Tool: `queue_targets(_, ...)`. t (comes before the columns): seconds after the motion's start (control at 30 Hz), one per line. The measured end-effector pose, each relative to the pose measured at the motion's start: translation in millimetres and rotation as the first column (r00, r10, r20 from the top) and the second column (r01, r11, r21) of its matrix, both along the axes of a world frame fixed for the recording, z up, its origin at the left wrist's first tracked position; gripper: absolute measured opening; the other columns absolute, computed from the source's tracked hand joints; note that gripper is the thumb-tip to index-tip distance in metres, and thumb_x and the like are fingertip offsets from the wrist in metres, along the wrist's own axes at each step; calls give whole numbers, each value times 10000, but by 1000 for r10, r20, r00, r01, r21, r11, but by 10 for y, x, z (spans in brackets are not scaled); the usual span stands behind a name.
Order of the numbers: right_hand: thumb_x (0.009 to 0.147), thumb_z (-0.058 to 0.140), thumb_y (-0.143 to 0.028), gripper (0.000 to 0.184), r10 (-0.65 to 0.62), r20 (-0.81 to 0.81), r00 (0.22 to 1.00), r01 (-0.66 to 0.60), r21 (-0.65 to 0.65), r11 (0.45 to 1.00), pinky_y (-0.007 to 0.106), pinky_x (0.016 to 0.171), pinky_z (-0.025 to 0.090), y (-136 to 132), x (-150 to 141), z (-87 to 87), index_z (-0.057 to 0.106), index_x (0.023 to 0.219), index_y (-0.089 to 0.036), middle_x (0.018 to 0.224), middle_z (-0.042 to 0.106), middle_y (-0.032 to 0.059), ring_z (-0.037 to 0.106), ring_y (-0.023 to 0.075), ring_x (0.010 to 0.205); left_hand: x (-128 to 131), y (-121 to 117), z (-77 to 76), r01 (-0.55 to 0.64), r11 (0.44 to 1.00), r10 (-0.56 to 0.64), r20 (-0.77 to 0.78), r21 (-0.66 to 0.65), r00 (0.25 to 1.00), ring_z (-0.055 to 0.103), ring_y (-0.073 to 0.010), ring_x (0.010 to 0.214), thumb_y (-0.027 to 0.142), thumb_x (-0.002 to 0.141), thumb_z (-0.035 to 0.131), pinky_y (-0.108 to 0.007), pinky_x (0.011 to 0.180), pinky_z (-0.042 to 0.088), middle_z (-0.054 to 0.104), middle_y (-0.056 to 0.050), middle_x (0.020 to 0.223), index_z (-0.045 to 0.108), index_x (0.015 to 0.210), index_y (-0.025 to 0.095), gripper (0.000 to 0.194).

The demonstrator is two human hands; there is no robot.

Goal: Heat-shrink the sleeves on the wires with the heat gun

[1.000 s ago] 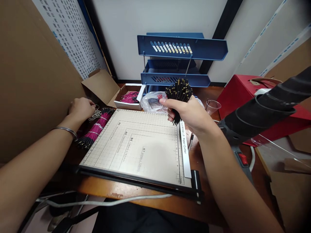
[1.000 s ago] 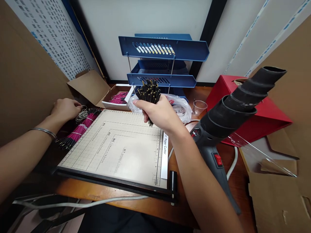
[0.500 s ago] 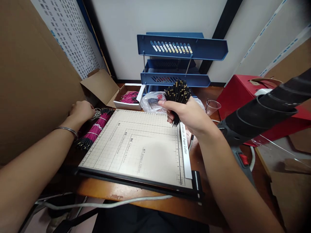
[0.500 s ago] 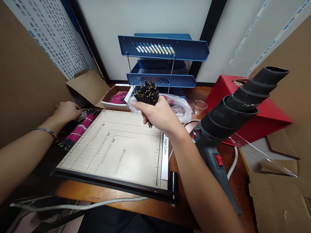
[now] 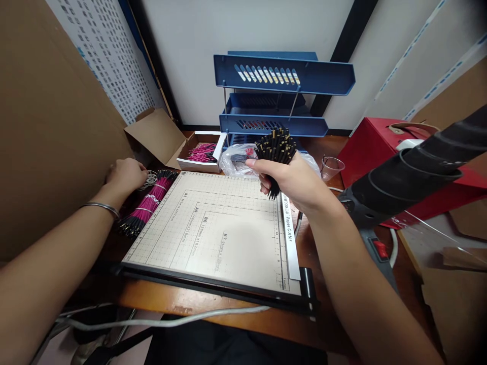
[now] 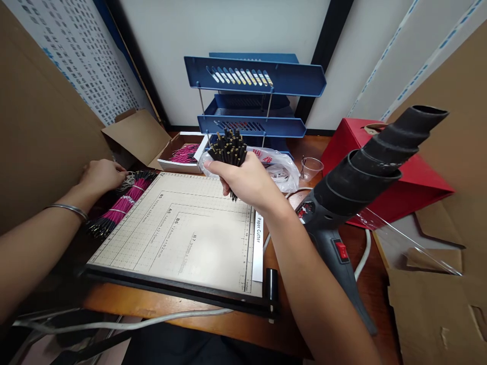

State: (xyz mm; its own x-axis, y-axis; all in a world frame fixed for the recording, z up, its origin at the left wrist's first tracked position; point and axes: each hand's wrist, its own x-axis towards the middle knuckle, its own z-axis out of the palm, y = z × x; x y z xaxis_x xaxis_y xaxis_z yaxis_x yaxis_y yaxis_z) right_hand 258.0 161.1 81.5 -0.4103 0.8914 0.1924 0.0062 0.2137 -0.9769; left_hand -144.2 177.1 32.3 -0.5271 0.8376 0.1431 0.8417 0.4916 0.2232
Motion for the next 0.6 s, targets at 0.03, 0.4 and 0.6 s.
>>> queue_targets(0.03, 853, 708, -310, 334, -1, 5, 1000, 1, 4, 1000, 283, 539, 398, 3, 2, 0, 483, 627, -209, 541, 498, -30, 483, 105, 506, 3, -11, -10, 1, 1000, -1, -6, 6, 1000, 633, -297, 946, 466, 683, 709, -441, 889, 487, 474, -14, 557, 737, 763, 213, 267)
queue_targets(0.4, 831, 730, -293, 246, 43, -98, 994, -52, -95, 994, 284, 634, 486, -3, -56, -29, 569, 673, -196, 620, 570, -18, 560, 120, 594, 547, -189, 270, 76, 995, -69, -95, 70, 993, 647, -345, 1040, 526, 839, 615, -498, 946, 504, 739, -86, 954, 765, 1161, 203, 480)
queue_targets(0.6, 773, 759, -330, 169, 121, -249, 961, -182, -239, 954, 286, 917, 506, 0, -132, -71, 737, 744, -166, 889, 743, 52, 670, 154, 910, 1692, -688, 433, 435, 862, -499, 294, 260, 815, 677, -233, 775, 557, 911, 591, -351, 766, 532, 776, -70, 912, 787, 972, 201, 410)
